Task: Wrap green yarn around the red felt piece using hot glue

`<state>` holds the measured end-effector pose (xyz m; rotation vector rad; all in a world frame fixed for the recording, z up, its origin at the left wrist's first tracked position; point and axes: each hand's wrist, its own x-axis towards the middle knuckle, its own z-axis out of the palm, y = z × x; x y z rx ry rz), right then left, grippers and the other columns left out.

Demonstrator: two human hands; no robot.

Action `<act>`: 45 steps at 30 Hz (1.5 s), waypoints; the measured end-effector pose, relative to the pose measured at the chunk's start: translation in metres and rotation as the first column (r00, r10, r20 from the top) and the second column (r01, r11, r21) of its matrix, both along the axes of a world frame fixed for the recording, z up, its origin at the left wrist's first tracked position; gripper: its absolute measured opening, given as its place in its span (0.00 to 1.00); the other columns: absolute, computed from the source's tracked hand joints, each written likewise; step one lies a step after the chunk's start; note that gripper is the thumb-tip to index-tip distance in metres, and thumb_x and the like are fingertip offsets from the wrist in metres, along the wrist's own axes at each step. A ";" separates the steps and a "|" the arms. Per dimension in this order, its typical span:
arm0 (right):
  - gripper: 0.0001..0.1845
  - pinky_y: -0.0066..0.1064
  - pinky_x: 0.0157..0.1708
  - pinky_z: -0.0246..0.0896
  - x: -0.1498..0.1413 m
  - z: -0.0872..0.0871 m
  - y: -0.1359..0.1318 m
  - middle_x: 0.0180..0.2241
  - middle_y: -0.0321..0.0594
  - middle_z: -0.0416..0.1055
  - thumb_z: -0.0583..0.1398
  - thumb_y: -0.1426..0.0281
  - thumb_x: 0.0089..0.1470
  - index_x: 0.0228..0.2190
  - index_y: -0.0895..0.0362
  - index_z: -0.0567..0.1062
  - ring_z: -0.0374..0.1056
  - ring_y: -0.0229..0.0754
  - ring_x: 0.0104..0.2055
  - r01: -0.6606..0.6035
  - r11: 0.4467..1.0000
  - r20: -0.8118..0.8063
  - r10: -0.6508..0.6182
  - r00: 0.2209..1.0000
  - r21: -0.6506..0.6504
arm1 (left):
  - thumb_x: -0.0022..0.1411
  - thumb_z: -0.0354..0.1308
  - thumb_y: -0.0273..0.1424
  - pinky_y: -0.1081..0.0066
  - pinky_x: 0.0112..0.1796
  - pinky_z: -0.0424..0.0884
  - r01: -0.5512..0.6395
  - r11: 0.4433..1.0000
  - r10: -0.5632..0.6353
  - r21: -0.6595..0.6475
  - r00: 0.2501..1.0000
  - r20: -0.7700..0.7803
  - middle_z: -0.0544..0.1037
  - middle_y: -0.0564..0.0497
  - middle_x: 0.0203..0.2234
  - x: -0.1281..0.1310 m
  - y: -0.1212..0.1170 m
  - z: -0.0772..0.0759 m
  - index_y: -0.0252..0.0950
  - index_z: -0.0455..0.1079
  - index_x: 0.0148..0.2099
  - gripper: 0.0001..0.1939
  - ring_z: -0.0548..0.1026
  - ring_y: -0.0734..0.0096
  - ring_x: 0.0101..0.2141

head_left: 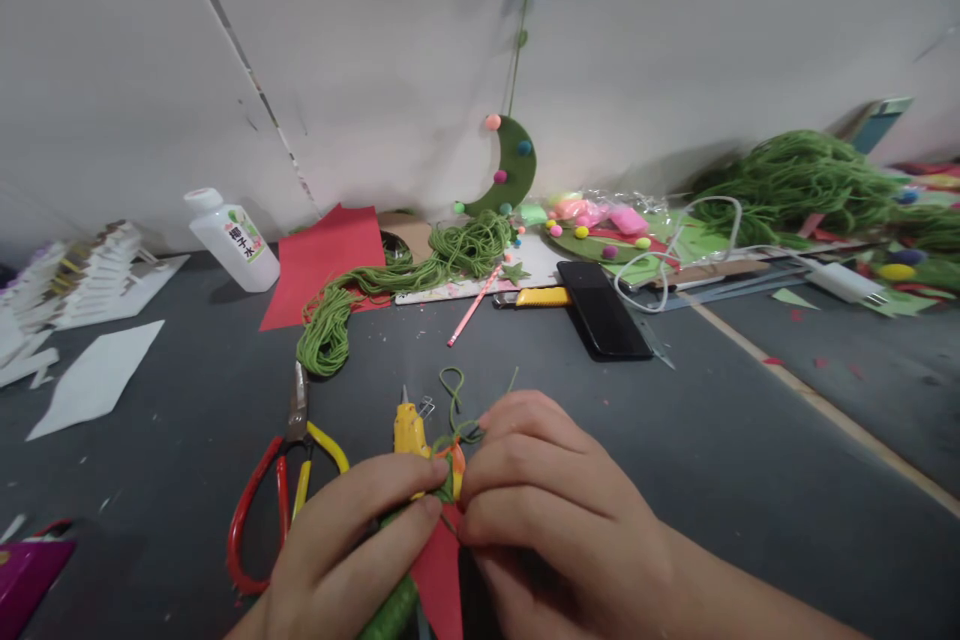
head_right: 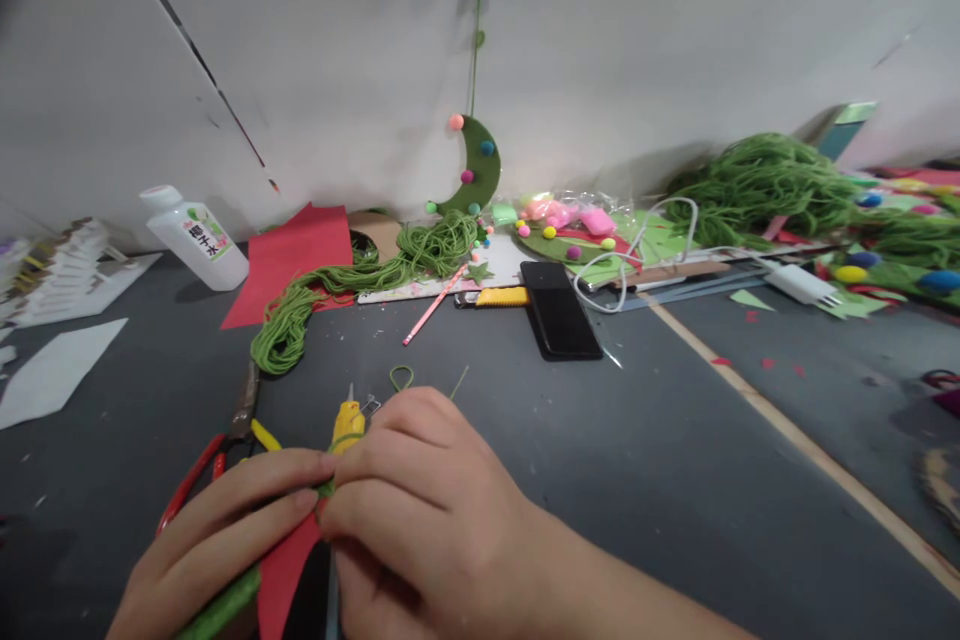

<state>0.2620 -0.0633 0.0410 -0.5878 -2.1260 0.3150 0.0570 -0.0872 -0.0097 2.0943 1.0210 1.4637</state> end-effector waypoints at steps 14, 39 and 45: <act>0.08 0.28 0.27 0.58 -0.013 -0.014 0.002 0.22 0.36 0.69 0.55 0.80 0.48 0.23 0.56 0.68 0.64 0.37 0.26 0.211 0.911 -0.079 -0.254 0.964 -0.355 | 0.57 0.58 0.23 0.80 0.28 0.71 0.131 0.867 0.080 -0.480 0.915 0.395 0.79 0.58 0.22 0.039 0.009 0.006 0.45 0.78 0.32 0.11 0.76 0.75 0.23; 0.09 0.25 0.28 0.61 -0.011 -0.014 0.010 0.21 0.32 0.66 0.56 0.81 0.46 0.21 0.56 0.69 0.63 0.34 0.25 0.099 0.804 -0.127 -0.213 0.969 -0.587 | 0.59 0.59 0.26 0.74 0.29 0.73 0.179 0.810 -0.029 -0.558 0.963 0.267 0.79 0.50 0.29 0.024 0.019 0.013 0.39 0.77 0.34 0.06 0.76 0.70 0.27; 0.08 0.29 0.30 0.59 -0.008 -0.015 0.011 0.23 0.33 0.69 0.56 0.81 0.49 0.25 0.56 0.69 0.62 0.36 0.26 0.113 0.952 -0.091 -0.144 0.985 -0.285 | 0.58 0.57 0.19 0.75 0.36 0.73 0.177 0.956 -0.165 -0.234 0.984 0.072 0.79 0.50 0.33 0.015 0.026 0.013 0.41 0.77 0.39 0.13 0.77 0.68 0.34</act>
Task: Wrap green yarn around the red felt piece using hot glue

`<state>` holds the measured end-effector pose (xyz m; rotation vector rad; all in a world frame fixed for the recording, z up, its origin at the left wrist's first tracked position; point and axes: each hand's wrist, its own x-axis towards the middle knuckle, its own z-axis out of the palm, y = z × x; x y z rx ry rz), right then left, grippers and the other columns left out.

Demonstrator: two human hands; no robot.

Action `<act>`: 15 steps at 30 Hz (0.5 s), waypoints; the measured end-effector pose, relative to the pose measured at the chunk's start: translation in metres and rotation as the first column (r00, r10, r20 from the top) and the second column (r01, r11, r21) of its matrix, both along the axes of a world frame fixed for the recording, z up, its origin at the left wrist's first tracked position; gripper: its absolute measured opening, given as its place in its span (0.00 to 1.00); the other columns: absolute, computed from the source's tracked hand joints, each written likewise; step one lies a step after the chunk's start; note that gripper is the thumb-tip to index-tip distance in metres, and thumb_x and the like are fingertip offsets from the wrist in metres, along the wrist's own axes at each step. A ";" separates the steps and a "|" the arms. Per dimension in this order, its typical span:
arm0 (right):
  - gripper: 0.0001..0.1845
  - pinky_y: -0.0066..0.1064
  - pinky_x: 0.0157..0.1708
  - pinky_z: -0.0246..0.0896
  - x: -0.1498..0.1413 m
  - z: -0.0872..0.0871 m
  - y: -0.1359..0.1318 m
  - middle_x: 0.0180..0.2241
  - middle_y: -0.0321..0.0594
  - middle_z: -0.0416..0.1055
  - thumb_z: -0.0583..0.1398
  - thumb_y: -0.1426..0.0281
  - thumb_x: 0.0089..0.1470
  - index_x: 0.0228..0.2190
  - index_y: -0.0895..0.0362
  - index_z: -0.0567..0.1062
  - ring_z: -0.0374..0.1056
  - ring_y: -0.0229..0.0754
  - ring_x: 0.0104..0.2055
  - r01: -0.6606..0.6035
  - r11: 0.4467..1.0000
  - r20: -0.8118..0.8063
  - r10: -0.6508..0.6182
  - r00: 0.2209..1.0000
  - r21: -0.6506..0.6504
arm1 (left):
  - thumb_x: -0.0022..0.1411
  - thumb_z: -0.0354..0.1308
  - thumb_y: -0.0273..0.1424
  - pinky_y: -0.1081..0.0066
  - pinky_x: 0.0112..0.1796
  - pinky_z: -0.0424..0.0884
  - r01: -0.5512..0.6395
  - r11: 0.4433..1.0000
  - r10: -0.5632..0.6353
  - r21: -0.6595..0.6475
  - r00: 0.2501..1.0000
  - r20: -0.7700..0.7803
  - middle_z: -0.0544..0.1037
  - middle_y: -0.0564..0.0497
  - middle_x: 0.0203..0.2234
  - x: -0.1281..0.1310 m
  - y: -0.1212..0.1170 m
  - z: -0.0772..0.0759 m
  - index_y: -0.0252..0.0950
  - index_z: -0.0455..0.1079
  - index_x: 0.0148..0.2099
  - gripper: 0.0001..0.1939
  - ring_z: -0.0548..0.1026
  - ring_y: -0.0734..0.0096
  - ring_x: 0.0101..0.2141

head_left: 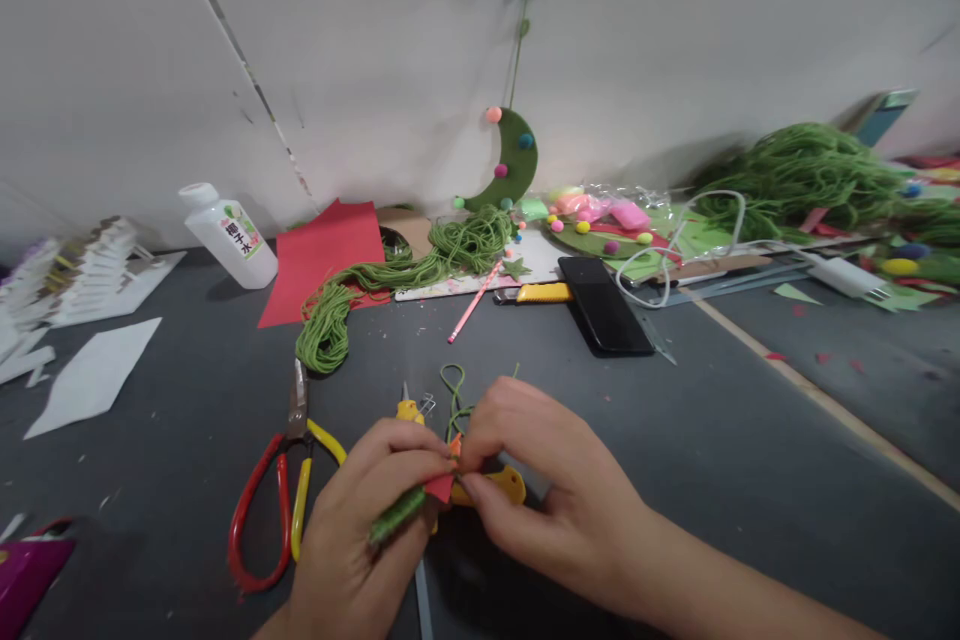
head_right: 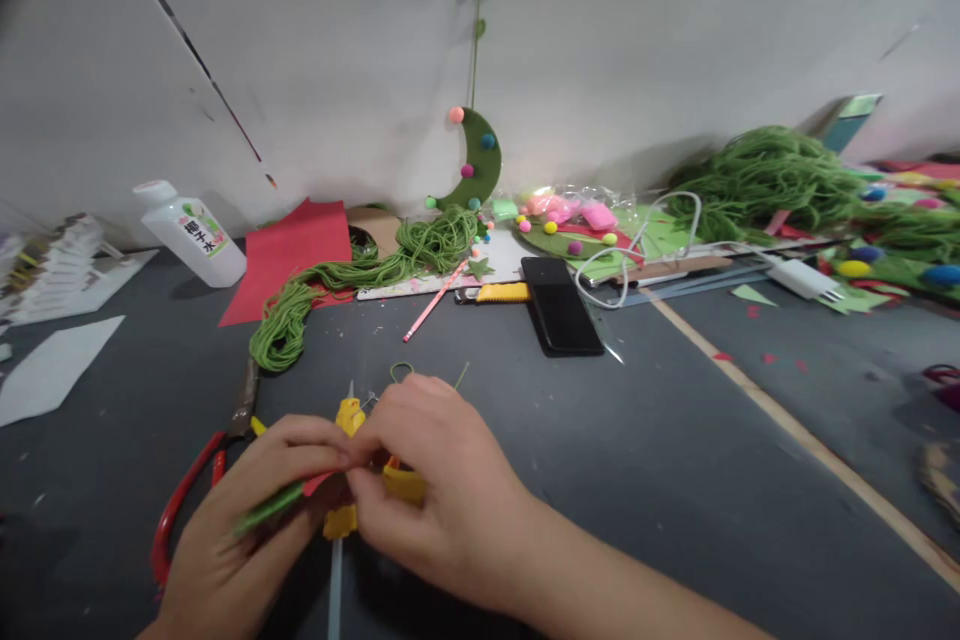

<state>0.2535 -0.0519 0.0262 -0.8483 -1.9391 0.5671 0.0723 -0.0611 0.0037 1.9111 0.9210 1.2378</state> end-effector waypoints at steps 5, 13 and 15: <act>0.08 0.31 0.32 0.60 0.000 -0.003 -0.001 0.25 0.36 0.71 0.56 0.81 0.52 0.29 0.56 0.72 0.65 0.38 0.28 0.019 0.998 0.049 -0.022 0.999 0.062 | 0.60 0.58 0.23 0.75 0.31 0.72 0.025 0.963 0.009 -0.267 0.992 0.123 0.78 0.51 0.30 0.005 -0.003 -0.002 0.40 0.76 0.34 0.08 0.76 0.71 0.30; 0.08 0.31 0.38 0.64 0.002 0.000 0.001 0.33 0.39 0.75 0.56 0.75 0.57 0.35 0.56 0.75 0.70 0.40 0.37 -0.045 0.941 -0.130 0.001 0.991 -0.336 | 0.56 0.65 0.33 0.77 0.26 0.67 0.189 0.639 0.268 -0.746 0.854 0.445 0.74 0.55 0.16 0.014 -0.002 -0.004 0.36 0.72 0.31 0.07 0.71 0.75 0.21; 0.10 0.31 0.39 0.66 0.000 -0.002 0.003 0.35 0.39 0.74 0.54 0.76 0.57 0.38 0.56 0.73 0.70 0.40 0.38 -0.106 0.827 -0.227 -0.027 0.973 -0.553 | 0.55 0.66 0.32 0.77 0.26 0.67 0.156 0.636 0.327 -0.756 0.833 0.447 0.75 0.55 0.17 0.014 0.000 -0.003 0.36 0.71 0.30 0.08 0.70 0.76 0.21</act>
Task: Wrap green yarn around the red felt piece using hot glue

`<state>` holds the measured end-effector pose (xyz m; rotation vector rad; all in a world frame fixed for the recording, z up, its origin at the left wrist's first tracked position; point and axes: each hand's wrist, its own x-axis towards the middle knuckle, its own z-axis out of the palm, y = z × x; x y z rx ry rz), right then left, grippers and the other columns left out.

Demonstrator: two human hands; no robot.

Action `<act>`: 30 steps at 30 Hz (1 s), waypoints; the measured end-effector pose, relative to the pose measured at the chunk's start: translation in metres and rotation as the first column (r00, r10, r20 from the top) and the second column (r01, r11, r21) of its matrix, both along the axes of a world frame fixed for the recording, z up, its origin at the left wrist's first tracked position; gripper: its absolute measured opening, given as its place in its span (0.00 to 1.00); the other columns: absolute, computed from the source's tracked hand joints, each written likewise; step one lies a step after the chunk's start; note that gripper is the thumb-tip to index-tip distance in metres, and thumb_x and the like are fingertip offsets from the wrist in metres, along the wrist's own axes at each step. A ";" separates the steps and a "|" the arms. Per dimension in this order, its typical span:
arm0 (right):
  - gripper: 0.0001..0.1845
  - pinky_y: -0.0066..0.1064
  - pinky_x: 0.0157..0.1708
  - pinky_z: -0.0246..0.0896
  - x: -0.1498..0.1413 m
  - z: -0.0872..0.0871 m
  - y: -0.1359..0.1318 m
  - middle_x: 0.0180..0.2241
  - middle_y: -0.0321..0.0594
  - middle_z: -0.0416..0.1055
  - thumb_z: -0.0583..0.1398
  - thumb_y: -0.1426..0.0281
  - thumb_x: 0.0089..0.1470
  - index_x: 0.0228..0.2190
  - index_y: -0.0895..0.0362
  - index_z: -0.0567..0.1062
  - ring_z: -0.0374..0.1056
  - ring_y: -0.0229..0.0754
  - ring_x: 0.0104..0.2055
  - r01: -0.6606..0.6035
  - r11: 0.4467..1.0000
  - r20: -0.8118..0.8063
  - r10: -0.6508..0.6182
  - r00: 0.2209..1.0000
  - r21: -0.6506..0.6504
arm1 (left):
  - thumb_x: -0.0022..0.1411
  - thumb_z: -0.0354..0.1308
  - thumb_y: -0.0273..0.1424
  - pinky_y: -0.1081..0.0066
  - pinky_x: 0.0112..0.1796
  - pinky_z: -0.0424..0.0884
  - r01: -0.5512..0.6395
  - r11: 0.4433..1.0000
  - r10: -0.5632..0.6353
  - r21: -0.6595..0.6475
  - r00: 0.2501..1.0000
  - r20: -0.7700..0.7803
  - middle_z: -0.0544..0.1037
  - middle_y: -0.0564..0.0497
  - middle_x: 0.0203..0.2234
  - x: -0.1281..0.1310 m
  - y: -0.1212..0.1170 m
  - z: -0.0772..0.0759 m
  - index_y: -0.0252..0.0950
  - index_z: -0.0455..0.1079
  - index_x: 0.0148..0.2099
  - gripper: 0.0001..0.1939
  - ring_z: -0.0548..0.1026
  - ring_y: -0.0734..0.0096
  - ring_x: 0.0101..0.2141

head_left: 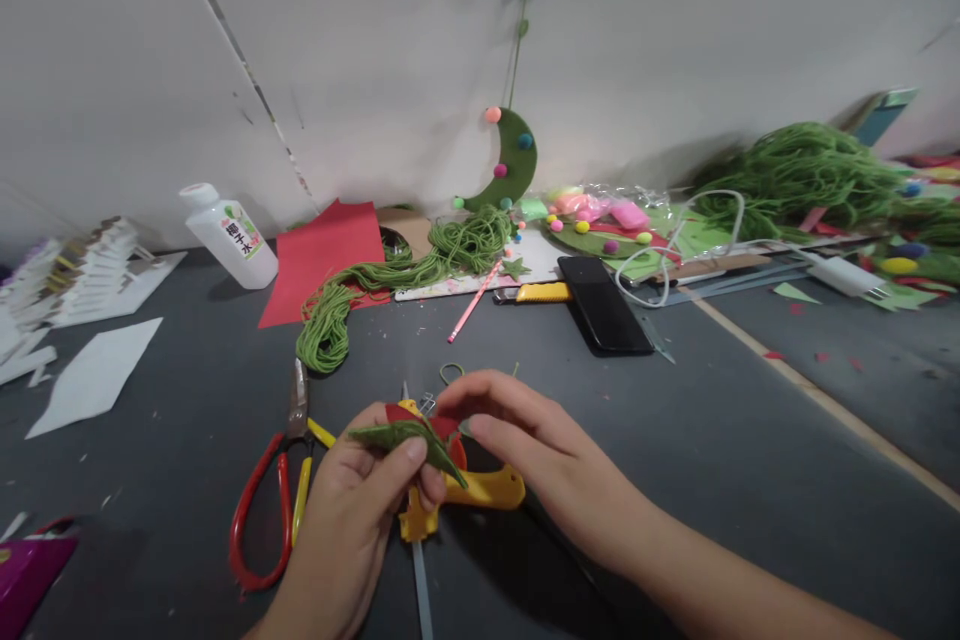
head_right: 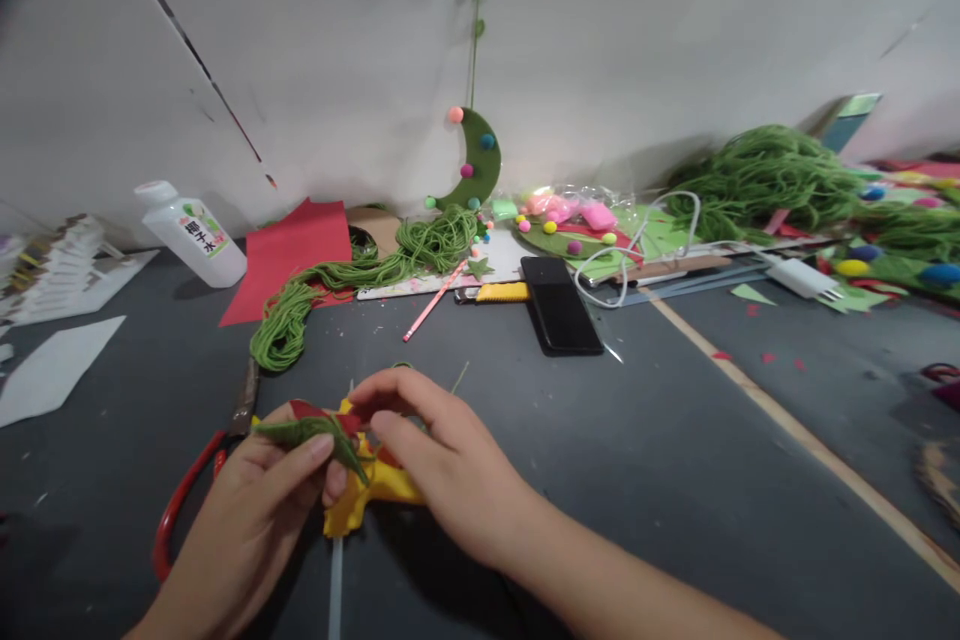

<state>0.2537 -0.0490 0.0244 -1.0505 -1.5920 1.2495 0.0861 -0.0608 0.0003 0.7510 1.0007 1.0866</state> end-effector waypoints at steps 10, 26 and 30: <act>0.07 0.23 0.25 0.57 -0.016 -0.015 -0.005 0.22 0.30 0.66 0.57 0.79 0.52 0.27 0.56 0.70 0.61 0.34 0.24 0.073 0.995 0.144 -0.063 0.988 -0.069 | 0.55 0.66 0.29 0.78 0.29 0.70 -0.084 0.996 0.085 -0.016 0.994 0.072 0.77 0.53 0.21 0.000 0.005 -0.003 0.33 0.71 0.29 0.07 0.72 0.77 0.24; 0.14 0.30 0.27 0.63 -0.020 -0.036 -0.018 0.28 0.43 0.74 0.48 0.79 0.62 0.35 0.62 0.74 0.67 0.42 0.27 -0.310 0.746 0.603 -0.152 0.783 0.590 | 0.58 0.61 0.22 0.77 0.27 0.72 -0.212 0.945 0.260 -0.250 0.950 0.175 0.76 0.50 0.21 0.005 0.012 -0.002 0.32 0.67 0.27 0.09 0.75 0.75 0.24; 0.16 0.32 0.23 0.61 -0.025 -0.041 -0.021 0.27 0.43 0.74 0.47 0.80 0.63 0.30 0.60 0.72 0.65 0.43 0.24 -0.476 0.638 0.698 -0.137 0.703 0.605 | 0.61 0.53 0.18 0.80 0.22 0.68 -0.207 0.936 0.281 -0.283 0.926 0.251 0.69 0.53 0.18 -0.002 0.019 -0.001 0.33 0.63 0.23 0.14 0.68 0.81 0.19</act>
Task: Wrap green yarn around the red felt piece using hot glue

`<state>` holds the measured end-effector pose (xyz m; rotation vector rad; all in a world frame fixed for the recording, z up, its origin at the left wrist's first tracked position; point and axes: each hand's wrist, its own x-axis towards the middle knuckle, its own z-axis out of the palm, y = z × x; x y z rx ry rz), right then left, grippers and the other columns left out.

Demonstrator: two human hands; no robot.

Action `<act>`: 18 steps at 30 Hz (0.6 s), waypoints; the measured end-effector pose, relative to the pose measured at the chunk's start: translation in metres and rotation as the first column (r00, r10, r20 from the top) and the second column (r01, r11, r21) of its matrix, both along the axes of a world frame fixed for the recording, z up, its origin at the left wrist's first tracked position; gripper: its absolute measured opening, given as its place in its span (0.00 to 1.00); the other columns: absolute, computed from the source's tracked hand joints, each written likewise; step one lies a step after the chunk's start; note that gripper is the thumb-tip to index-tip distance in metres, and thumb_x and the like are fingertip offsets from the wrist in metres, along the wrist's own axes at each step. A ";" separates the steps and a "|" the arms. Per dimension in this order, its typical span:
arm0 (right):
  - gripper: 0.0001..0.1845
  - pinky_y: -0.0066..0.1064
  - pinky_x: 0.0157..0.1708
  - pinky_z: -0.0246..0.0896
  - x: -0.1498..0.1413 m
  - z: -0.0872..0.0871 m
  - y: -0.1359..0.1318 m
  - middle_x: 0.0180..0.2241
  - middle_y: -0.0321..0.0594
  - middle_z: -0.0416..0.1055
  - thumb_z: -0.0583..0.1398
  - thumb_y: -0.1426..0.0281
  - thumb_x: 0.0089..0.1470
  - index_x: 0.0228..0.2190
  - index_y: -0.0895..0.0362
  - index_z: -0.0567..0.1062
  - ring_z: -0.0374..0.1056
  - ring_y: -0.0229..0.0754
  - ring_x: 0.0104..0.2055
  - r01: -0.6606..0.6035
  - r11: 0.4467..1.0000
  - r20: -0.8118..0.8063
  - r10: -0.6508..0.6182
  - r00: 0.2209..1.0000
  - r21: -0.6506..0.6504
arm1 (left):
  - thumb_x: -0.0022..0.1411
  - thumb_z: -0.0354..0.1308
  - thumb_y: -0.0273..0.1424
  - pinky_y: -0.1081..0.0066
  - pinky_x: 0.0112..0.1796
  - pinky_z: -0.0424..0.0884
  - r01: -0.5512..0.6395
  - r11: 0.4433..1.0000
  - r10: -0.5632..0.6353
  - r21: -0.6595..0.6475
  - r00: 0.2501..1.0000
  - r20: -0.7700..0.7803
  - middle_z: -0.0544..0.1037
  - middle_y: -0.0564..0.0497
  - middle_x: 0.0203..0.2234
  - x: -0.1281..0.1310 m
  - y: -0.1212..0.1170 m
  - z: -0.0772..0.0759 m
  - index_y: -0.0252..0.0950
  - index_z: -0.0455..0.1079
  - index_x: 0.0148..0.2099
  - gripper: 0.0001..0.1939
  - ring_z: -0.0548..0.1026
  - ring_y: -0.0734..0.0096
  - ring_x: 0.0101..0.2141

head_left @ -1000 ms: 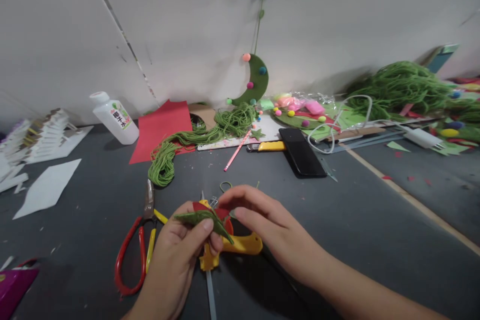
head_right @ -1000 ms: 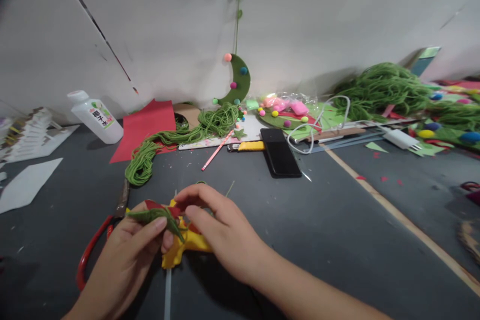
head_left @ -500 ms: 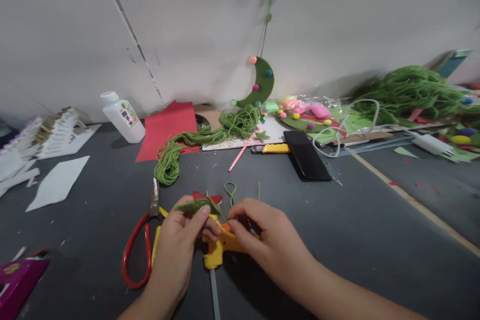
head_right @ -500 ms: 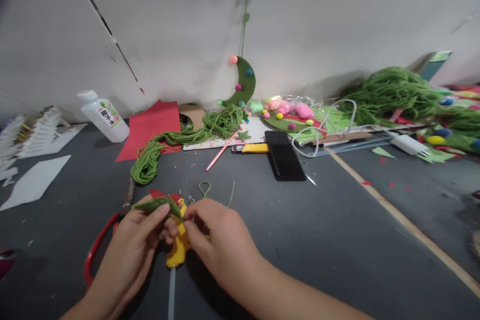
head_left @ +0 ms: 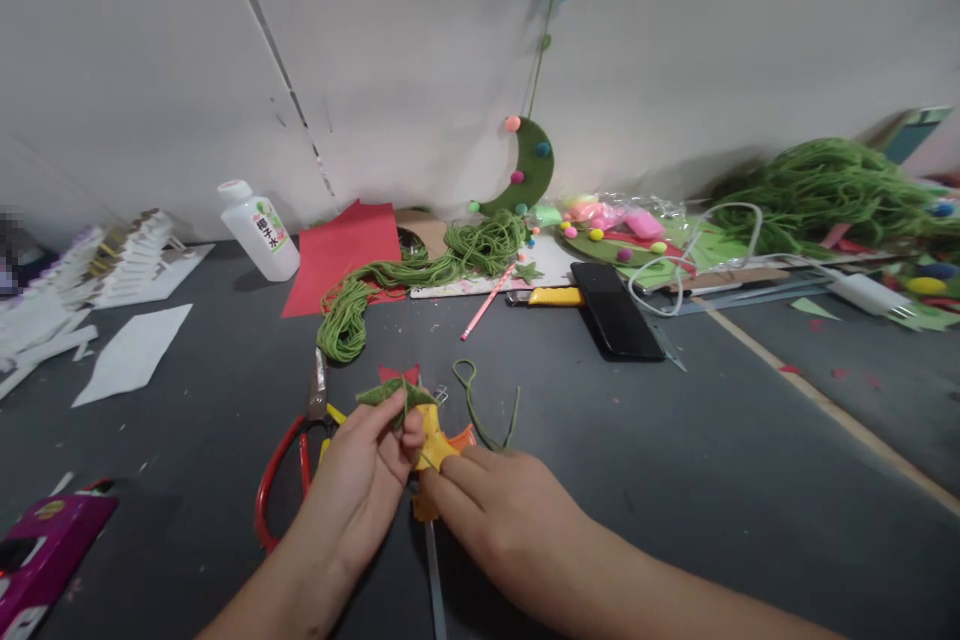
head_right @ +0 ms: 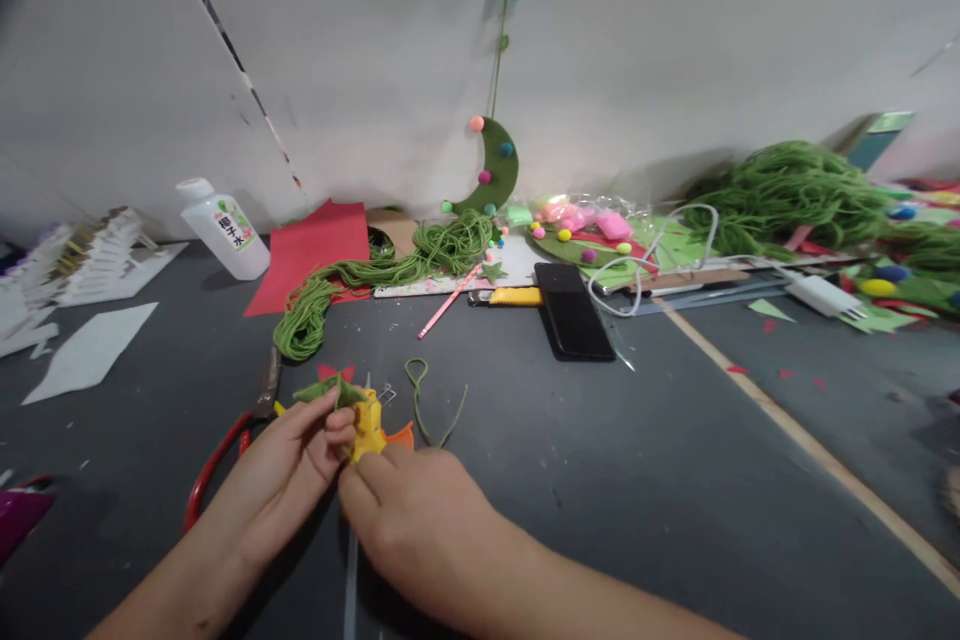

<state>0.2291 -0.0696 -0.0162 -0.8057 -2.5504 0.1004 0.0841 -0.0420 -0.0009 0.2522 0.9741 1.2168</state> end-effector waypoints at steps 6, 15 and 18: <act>0.06 0.32 0.26 0.62 0.021 0.012 0.027 0.27 0.41 0.73 0.58 0.80 0.56 0.31 0.59 0.73 0.66 0.43 0.28 0.124 0.991 0.101 -0.128 0.987 0.046 | 0.60 0.54 0.17 0.82 0.20 0.61 -0.090 0.987 0.086 0.134 0.996 0.032 0.61 0.58 0.19 -0.017 0.017 0.011 0.36 0.54 0.21 0.19 0.62 0.85 0.18; 0.04 0.35 0.34 0.66 0.020 0.033 0.017 0.34 0.44 0.74 0.59 0.72 0.54 0.32 0.58 0.75 0.68 0.46 0.35 0.254 0.956 0.156 -0.231 0.960 -0.147 | 0.55 0.63 0.20 0.80 0.20 0.62 -0.102 0.949 0.155 0.300 0.975 -0.157 0.62 0.59 0.17 -0.025 0.050 0.007 0.35 0.57 0.20 0.19 0.64 0.82 0.19; 0.11 0.41 0.35 0.65 0.006 0.030 0.001 0.37 0.47 0.74 0.58 0.72 0.52 0.38 0.60 0.74 0.68 0.51 0.37 0.248 0.941 0.274 -0.182 0.944 -0.231 | 0.62 0.60 0.28 0.71 0.29 0.73 -0.042 0.947 0.131 0.319 0.956 -0.263 0.75 0.52 0.32 -0.023 0.055 0.005 0.32 0.71 0.38 0.04 0.74 0.73 0.29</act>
